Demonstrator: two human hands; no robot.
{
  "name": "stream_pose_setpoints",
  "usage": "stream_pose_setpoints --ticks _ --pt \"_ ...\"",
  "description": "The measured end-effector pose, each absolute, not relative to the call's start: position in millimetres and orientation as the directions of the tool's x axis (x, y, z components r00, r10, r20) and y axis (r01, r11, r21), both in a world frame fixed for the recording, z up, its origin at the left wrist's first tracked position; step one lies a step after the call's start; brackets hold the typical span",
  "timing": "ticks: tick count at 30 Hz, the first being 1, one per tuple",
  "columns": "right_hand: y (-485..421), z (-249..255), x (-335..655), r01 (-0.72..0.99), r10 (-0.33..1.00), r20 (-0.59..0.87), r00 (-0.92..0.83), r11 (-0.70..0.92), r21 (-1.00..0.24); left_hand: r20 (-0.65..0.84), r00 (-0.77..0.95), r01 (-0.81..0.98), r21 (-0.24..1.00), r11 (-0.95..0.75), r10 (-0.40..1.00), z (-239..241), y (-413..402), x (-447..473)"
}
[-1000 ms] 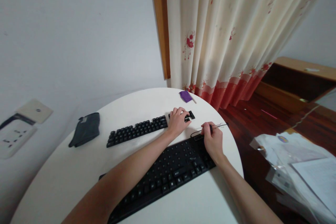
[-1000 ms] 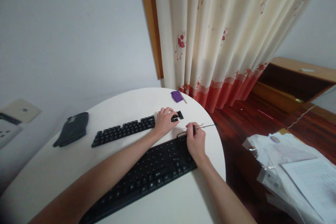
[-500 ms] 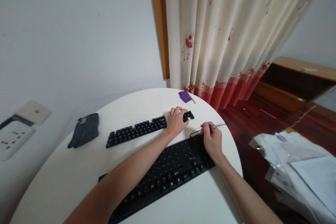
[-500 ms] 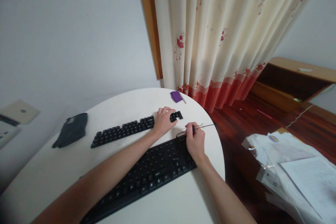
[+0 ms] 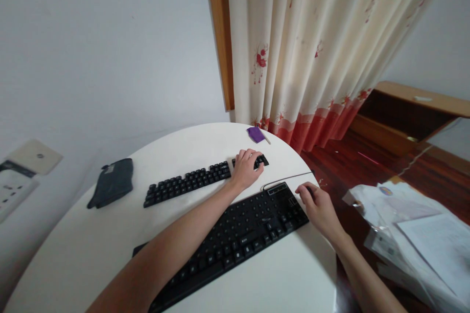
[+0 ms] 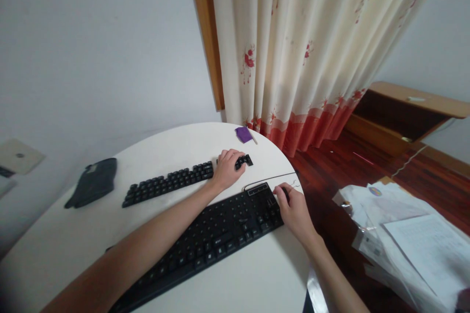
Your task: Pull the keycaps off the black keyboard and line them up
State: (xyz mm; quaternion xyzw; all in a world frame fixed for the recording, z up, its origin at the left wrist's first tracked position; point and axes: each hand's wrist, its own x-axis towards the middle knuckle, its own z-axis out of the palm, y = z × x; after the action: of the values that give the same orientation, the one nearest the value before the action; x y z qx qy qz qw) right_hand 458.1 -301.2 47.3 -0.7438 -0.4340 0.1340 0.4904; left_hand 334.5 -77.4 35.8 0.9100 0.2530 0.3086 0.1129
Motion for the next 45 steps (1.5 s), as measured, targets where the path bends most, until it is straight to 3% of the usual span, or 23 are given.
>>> stream_pose_setpoints --ticks 9,18,24,34,41,45 --pt "-301 51 453 0.624 0.854 0.205 0.477 -0.165 -0.764 0.504 0.703 0.359 0.358 -0.862 0.502 36 -77 332" --pt "-298 44 448 0.661 0.826 0.23 0.514 -0.211 -0.72 0.515 0.707 0.337 0.357 -0.871 0.485 36 -77 332" --pt "-303 36 443 0.783 0.87 0.279 0.406 -0.175 -0.597 0.52 0.701 0.334 0.364 -0.869 0.487 35 -77 332" --pt "-294 29 464 0.424 0.78 0.133 0.612 -0.182 -0.887 0.538 0.711 0.276 0.378 -0.884 0.453 35 -76 332" --pt "-260 52 463 0.347 0.703 0.244 0.667 -0.004 -0.938 0.495 0.801 -0.02 0.585 -0.811 0.337 40 -78 334" --pt "-228 66 455 0.375 0.672 0.315 0.671 0.059 -0.925 0.372 0.86 -0.171 0.855 -0.489 0.349 45 -84 338"
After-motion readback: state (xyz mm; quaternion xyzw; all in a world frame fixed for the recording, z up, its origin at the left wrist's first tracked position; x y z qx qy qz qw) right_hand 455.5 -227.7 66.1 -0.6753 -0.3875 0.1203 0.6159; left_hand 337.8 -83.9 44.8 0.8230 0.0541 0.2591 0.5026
